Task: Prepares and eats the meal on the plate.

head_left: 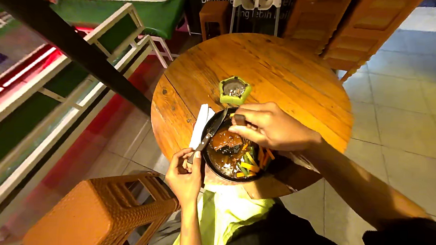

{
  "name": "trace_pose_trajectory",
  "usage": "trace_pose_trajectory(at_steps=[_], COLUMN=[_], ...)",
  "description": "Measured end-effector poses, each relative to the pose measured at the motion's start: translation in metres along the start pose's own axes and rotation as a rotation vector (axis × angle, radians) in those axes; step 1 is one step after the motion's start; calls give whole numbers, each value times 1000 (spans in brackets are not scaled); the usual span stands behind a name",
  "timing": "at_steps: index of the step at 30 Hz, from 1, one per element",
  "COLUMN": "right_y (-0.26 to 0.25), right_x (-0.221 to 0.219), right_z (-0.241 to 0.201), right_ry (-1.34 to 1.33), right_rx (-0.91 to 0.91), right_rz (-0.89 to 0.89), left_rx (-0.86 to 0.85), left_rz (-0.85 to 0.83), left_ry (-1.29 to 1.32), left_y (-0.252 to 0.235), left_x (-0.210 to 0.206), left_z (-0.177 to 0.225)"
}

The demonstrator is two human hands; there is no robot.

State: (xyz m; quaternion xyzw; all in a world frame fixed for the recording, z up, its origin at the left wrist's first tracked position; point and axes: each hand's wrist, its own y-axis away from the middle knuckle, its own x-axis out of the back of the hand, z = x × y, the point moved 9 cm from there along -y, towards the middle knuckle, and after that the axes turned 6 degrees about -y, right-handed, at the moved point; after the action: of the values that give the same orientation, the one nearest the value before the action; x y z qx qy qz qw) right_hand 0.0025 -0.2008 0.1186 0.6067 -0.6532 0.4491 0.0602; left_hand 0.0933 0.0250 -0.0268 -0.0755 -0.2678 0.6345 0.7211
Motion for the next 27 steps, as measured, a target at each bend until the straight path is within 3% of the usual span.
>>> trace_pose_trajectory(at_steps=[4,8,10,17,23,27], right_y=[-6,30,43,39,43,38], right_x=[3,22,27,32,23,30], right_z=[15,73,88,52,84,52], right_ry=[-104,-473,-537,-518,-624,-468], right_rx=[-32,-354,-432,-347,-497,-356], right_rz=[-39,189,284,391,459,401], left_rx=[8,12,13,24,16,19], left_rz=[-5,-12,-10,-23,-32,-33], left_ry=[19,29,33,37,13,46], left_y=[0,2,2,2,3,2], left_x=[1,1,2,1,4,3], left_z=[-1,-4,-4,-3,-4,-5])
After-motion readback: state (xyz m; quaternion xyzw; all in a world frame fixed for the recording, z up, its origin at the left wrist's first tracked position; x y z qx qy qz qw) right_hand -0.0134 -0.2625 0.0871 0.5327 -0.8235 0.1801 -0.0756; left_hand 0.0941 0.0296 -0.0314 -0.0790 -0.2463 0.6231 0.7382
